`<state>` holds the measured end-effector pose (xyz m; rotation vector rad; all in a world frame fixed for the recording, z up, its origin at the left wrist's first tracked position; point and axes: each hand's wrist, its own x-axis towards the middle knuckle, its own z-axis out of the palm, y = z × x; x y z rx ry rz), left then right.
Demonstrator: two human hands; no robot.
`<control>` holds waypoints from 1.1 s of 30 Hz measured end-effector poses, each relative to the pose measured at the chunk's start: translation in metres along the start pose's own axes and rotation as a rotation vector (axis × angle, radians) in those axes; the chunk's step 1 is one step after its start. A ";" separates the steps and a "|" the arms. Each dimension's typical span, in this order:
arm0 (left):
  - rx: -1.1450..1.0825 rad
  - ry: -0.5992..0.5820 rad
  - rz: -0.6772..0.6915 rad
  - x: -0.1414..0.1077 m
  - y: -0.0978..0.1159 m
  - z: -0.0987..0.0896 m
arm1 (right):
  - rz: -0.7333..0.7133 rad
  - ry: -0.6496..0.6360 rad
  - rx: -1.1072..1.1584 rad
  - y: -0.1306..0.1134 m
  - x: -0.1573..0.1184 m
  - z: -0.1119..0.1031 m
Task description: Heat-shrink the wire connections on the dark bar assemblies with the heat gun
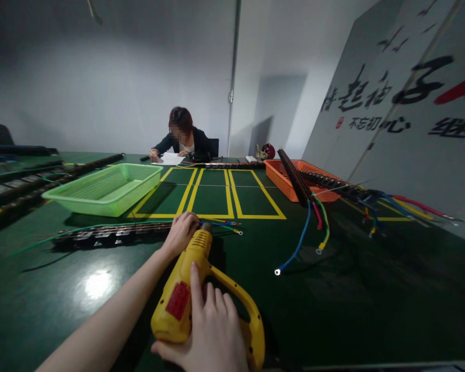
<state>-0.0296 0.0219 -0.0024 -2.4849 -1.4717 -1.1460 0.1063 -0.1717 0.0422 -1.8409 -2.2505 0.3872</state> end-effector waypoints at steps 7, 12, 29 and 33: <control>0.036 0.009 0.005 -0.001 0.004 -0.001 | -0.030 0.026 0.031 0.028 -0.006 -0.004; 0.039 0.010 0.015 -0.001 0.003 -0.001 | -0.072 0.149 -0.080 0.055 -0.017 -0.001; 0.002 0.019 -0.028 -0.001 0.004 -0.001 | -0.186 0.483 -0.266 0.043 -0.022 0.010; -0.003 0.011 -0.023 -0.001 0.001 0.001 | -0.162 0.433 -0.220 0.031 -0.013 0.014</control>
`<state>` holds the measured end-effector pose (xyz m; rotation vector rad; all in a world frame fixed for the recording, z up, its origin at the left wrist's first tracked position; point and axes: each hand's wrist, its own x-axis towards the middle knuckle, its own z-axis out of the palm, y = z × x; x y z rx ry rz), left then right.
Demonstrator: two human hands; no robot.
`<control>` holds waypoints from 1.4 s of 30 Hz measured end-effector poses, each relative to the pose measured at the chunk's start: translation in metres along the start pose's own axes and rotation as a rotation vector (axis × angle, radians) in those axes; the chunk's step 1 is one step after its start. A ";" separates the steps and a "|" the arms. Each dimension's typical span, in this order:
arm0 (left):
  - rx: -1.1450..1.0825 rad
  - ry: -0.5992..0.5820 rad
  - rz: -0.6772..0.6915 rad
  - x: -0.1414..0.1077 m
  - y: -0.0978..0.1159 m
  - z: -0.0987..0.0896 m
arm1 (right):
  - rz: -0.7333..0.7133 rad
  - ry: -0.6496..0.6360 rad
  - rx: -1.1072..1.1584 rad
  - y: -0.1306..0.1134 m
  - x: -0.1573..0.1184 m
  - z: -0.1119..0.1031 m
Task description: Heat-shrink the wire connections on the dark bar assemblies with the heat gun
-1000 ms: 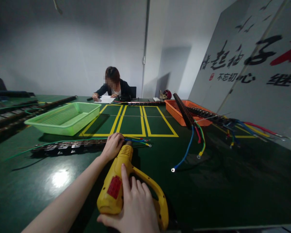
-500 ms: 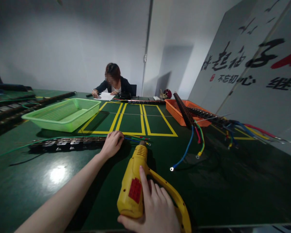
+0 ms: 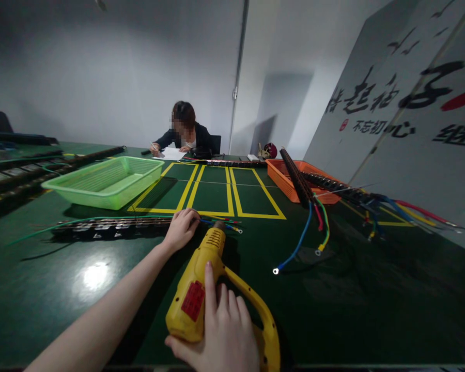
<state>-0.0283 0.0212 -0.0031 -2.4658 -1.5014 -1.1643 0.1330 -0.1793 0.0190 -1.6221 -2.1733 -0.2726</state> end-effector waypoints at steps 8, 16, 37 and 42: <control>0.036 -0.023 0.010 0.000 0.001 -0.002 | 0.025 -0.108 0.019 -0.022 0.014 0.004; 0.058 -0.017 0.019 -0.001 -0.001 -0.001 | 0.008 -0.124 0.055 -0.011 0.011 0.003; 0.059 -0.022 0.033 -0.002 0.002 -0.004 | -0.021 -0.005 -0.061 0.033 -0.013 -0.011; 0.053 -0.019 0.025 -0.001 0.002 -0.003 | -0.002 0.019 -0.062 0.023 -0.011 -0.006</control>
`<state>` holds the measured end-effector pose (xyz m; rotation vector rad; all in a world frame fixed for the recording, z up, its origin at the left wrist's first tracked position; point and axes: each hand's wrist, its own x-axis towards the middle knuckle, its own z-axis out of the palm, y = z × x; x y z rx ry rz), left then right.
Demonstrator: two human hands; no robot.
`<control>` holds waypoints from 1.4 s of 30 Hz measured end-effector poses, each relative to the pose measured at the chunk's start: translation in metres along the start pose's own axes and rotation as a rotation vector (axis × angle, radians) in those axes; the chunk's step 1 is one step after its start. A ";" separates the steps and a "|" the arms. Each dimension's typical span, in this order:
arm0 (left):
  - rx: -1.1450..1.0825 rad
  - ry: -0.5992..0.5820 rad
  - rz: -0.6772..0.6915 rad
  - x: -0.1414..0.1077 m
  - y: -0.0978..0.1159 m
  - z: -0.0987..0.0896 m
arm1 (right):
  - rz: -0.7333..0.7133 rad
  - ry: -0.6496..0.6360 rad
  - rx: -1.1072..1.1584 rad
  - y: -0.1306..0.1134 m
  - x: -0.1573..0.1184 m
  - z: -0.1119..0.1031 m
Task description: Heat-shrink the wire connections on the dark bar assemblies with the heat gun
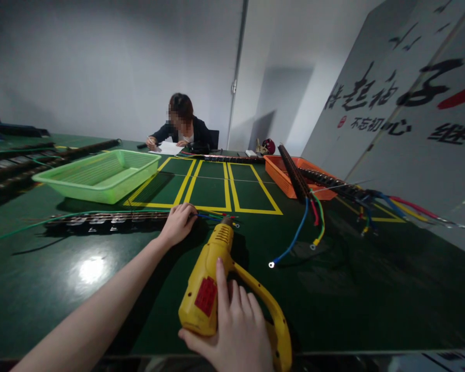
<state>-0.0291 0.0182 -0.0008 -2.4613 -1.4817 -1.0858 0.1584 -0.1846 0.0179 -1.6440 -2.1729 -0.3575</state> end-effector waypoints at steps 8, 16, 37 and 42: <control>0.023 -0.008 0.004 0.001 -0.002 0.003 | 0.009 -0.061 0.080 -0.029 0.016 0.009; 0.023 -0.031 0.000 0.001 -0.002 0.001 | 0.012 -0.056 0.076 -0.046 0.022 0.013; -0.017 0.004 0.008 0.000 -0.001 0.000 | -0.037 -0.003 0.019 0.007 0.001 -0.001; -0.008 -0.005 -0.001 -0.001 -0.001 0.000 | -0.027 0.005 -0.009 0.010 -0.001 -0.001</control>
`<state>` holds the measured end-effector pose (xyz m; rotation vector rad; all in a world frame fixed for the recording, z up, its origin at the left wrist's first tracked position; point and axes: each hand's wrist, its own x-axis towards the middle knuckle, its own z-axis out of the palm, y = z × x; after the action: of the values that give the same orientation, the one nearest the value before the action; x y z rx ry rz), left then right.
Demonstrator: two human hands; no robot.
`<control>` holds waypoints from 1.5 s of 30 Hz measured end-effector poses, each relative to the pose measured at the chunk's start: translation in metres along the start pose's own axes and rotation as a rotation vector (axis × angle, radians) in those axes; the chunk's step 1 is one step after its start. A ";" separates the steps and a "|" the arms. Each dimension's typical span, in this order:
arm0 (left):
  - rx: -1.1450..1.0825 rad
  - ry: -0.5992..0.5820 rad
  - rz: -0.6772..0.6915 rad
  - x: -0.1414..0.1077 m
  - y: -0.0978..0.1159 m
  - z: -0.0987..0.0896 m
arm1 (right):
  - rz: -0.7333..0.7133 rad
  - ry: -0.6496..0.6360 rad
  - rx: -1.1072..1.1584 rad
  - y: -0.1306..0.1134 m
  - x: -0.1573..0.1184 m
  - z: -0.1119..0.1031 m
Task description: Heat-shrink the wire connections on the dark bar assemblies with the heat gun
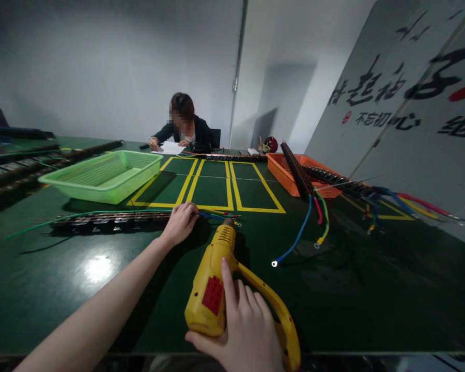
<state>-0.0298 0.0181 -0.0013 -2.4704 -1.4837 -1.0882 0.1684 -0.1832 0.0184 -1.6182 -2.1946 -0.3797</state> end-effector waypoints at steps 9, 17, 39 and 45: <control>0.018 0.003 0.000 0.001 0.001 0.000 | -0.002 0.020 -0.004 -0.006 -0.001 0.001; 0.039 -0.001 0.001 0.001 0.002 0.000 | 0.014 -0.048 0.099 -0.027 0.011 0.005; 0.024 -0.011 -0.013 0.001 0.002 -0.001 | 0.010 -0.189 0.198 -0.036 0.019 0.002; 0.008 -0.008 -0.016 0.000 0.003 -0.003 | -0.006 -0.177 0.216 -0.015 0.010 0.000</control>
<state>-0.0288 0.0152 0.0017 -2.4651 -1.5099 -1.0742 0.1514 -0.1794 0.0236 -1.5783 -2.2782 0.0012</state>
